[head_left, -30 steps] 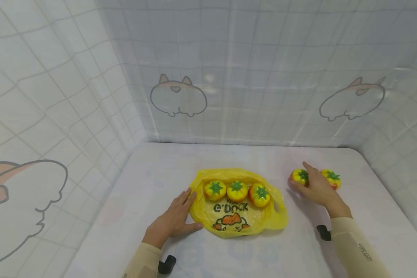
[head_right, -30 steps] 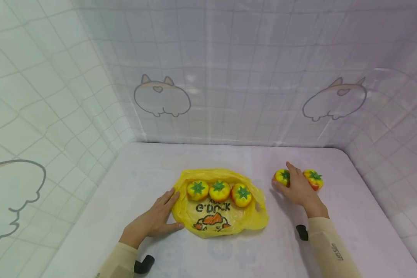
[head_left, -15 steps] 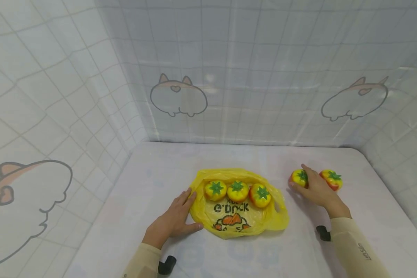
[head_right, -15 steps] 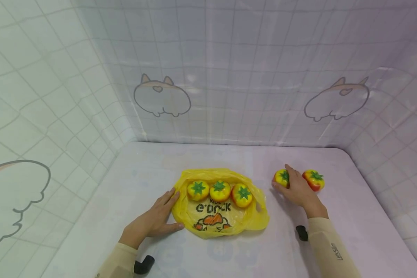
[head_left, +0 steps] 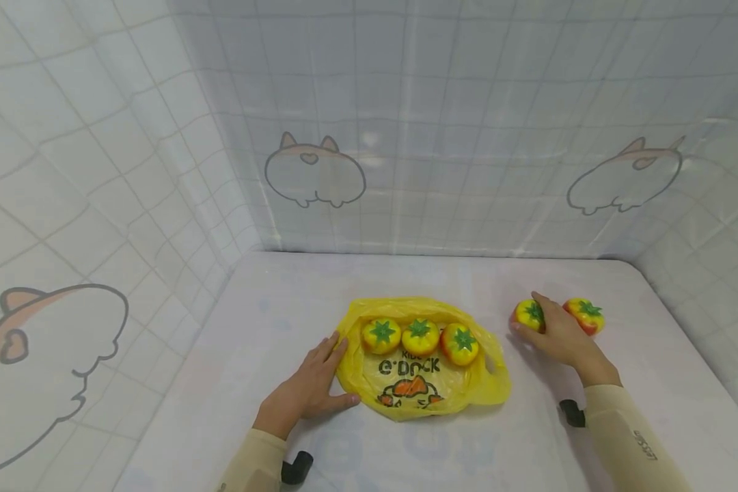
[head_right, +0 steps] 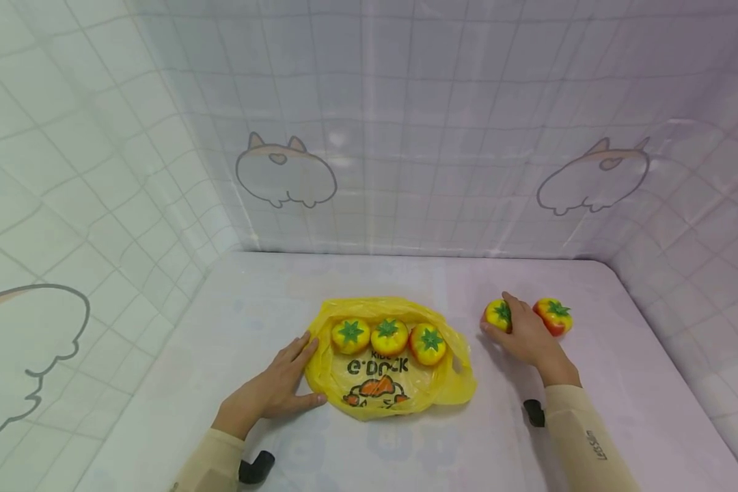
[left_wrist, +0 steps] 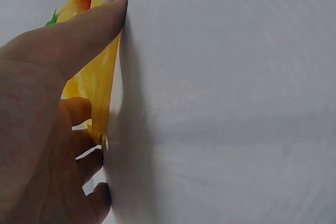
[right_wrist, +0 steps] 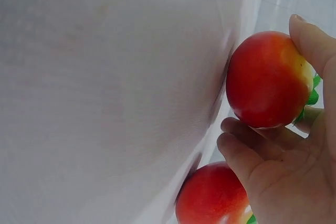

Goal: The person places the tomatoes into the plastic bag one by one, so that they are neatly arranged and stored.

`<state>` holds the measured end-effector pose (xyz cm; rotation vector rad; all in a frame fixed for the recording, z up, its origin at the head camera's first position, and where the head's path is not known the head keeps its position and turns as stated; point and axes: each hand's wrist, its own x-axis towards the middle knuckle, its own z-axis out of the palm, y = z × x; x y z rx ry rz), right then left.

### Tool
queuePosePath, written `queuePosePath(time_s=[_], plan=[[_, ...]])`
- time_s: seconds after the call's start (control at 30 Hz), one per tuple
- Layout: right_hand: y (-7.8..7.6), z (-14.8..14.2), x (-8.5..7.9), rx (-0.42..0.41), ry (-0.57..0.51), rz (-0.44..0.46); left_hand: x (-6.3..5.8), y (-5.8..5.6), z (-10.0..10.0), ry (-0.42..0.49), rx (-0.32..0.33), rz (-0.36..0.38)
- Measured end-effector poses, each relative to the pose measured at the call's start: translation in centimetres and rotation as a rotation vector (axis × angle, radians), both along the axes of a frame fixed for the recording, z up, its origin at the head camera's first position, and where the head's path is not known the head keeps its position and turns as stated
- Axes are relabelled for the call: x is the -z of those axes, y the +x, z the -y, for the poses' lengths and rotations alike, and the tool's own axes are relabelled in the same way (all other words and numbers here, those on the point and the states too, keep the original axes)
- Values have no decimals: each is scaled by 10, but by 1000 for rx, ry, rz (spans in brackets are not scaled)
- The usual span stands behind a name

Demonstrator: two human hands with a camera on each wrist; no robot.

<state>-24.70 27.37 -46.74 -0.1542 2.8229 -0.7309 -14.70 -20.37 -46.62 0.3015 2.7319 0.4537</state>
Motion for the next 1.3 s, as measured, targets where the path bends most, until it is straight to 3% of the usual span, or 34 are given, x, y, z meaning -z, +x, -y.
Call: queuePosePath(time_s=[0.53,1.0,1.3], plan=[[5,11,-9,-24,-34,-49,1,0,0,-8,-3,3],[13,36,-30,-77,-100,-74,5,0,1,-1,-14,12],[15,41,-30,-95,-91,-65,7,-1,1,8,-14,8]])
